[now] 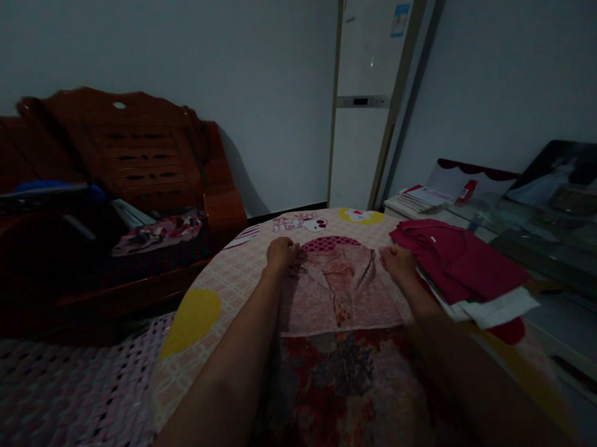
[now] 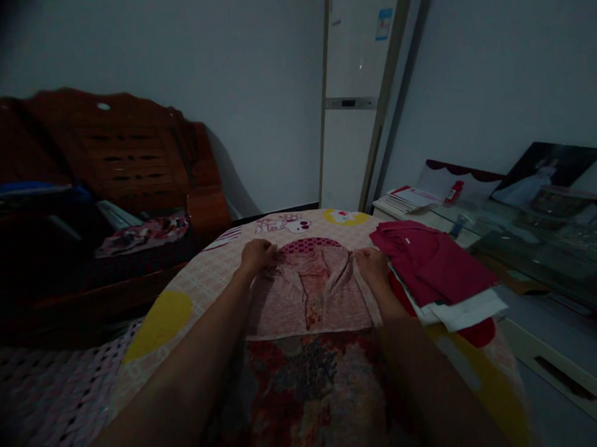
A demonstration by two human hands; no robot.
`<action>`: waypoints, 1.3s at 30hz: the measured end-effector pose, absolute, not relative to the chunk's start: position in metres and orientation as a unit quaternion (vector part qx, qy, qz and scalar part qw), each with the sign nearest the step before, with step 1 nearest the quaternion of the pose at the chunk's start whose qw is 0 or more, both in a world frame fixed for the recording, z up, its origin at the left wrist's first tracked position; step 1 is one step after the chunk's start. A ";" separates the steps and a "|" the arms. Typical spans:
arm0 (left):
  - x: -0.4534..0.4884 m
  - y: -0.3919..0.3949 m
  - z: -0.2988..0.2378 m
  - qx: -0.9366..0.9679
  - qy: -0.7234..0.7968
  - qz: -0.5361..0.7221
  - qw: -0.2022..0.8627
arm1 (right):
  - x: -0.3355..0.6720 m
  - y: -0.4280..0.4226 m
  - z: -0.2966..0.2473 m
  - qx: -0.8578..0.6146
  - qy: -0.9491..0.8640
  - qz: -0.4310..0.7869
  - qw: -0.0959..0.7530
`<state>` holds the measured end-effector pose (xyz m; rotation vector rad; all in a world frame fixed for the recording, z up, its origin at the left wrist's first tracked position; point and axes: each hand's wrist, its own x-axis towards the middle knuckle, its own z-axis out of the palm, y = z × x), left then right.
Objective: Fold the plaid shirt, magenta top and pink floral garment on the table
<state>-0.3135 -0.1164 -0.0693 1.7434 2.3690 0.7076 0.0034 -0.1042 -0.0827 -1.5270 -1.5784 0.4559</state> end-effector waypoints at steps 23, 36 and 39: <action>-0.318 -0.087 -0.090 0.624 0.742 0.243 0.014 | -0.016 -0.035 -0.101 -0.705 -0.648 0.013 0.289; -0.336 -0.079 -0.096 0.650 0.680 0.316 0.126 | -0.039 -0.028 -0.110 -0.439 -0.853 0.058 0.276; -0.336 -0.078 -0.098 0.667 0.662 0.313 0.138 | -0.043 -0.029 -0.116 -0.409 -0.874 0.087 0.246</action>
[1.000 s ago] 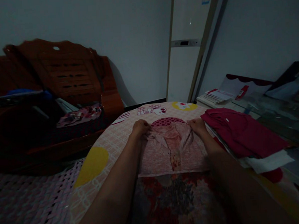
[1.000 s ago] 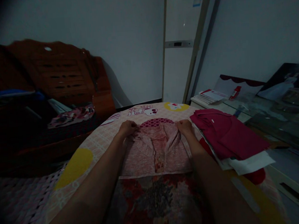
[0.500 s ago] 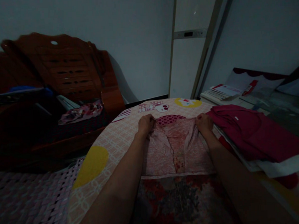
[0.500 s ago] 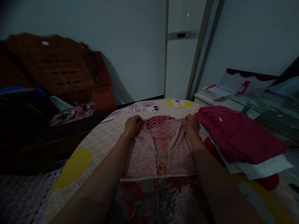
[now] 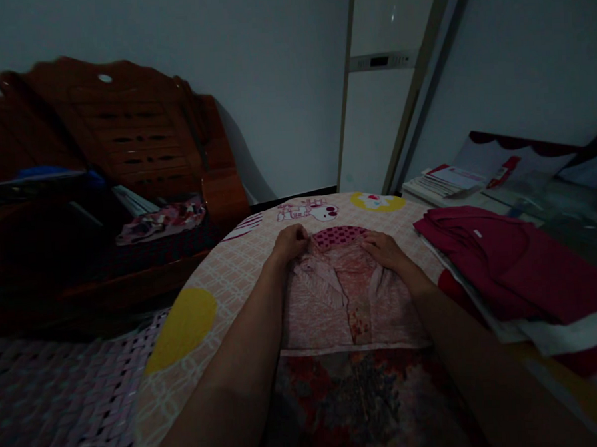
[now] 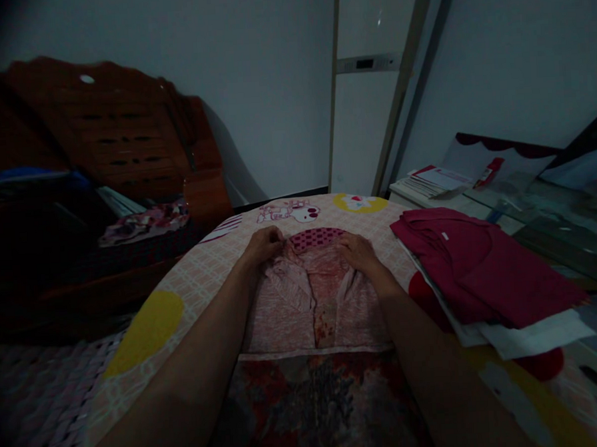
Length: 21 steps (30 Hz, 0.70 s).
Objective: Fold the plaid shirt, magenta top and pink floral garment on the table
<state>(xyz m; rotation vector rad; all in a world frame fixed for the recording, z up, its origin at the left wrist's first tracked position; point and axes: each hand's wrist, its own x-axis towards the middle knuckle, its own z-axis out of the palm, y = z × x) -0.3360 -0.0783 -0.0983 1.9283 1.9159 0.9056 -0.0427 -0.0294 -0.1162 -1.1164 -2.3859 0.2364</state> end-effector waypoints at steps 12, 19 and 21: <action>-0.339 -0.086 -0.091 0.647 0.694 0.246 0.200 | -0.044 -0.034 -0.113 -0.489 -0.855 0.068 0.158; -0.335 -0.087 -0.086 0.647 0.694 0.291 0.124 | -0.044 -0.032 -0.113 -0.454 -0.868 0.004 0.200; -0.334 -0.087 -0.085 0.663 0.685 0.288 0.087 | -0.045 -0.033 -0.113 -0.474 -0.859 -0.010 0.192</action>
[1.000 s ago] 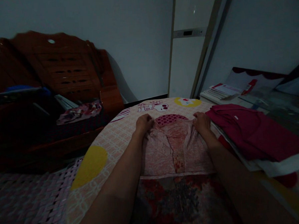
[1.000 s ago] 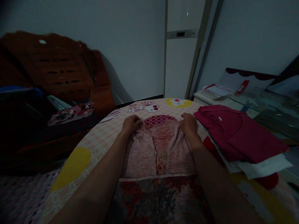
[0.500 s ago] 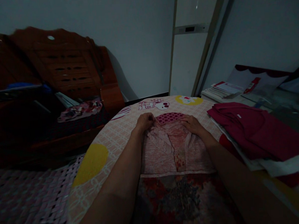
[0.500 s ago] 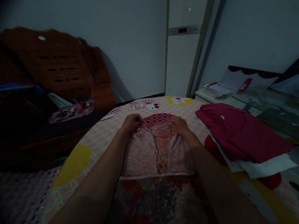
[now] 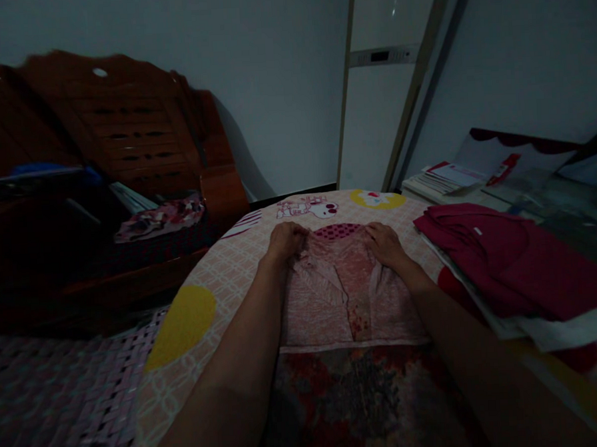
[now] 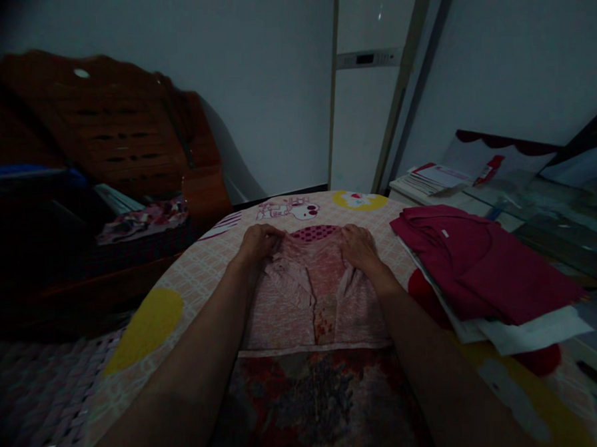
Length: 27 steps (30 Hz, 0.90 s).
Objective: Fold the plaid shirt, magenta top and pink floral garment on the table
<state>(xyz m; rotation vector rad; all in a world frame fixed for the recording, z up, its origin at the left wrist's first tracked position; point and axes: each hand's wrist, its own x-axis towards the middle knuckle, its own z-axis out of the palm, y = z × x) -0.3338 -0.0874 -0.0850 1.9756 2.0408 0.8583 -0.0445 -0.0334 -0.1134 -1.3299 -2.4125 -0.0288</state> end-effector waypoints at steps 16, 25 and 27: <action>-0.335 -0.084 -0.096 0.694 0.688 0.202 0.068 | -0.034 -0.035 -0.110 -0.573 -0.799 -0.009 0.183; -0.336 -0.082 -0.097 0.706 0.686 0.172 0.045 | -0.009 -0.037 -0.097 -0.692 -0.709 -0.026 0.132; -0.336 -0.081 -0.097 0.703 0.688 0.172 0.041 | -0.012 -0.037 -0.097 -0.702 -0.702 -0.017 0.118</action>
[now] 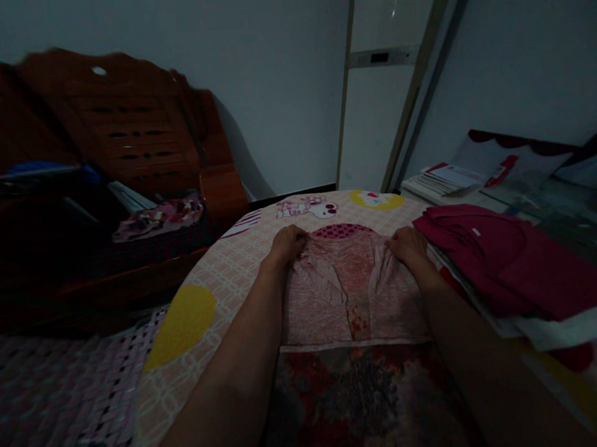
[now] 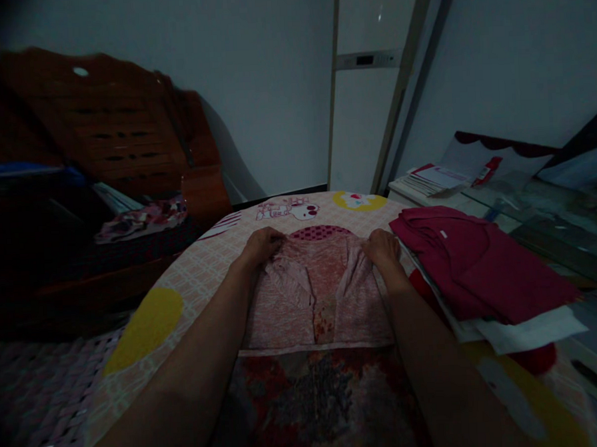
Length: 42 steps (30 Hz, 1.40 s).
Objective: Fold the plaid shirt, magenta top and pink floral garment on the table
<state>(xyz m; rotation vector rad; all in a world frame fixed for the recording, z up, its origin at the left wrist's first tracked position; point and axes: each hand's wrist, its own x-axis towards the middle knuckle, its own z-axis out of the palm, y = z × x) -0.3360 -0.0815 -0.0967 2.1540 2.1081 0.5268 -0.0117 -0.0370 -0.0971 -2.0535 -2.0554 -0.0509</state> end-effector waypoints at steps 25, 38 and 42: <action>-0.358 -0.090 -0.090 0.596 0.696 0.366 0.159 | -0.041 -0.059 -0.069 -0.555 -0.801 -0.018 0.224; -0.359 -0.092 -0.091 0.540 0.664 0.451 0.254 | -0.114 -0.101 -0.095 -0.185 -0.922 0.277 0.200; -0.360 -0.096 -0.090 0.518 0.665 0.443 0.304 | -0.101 -0.080 -0.095 -0.366 -0.771 0.410 0.321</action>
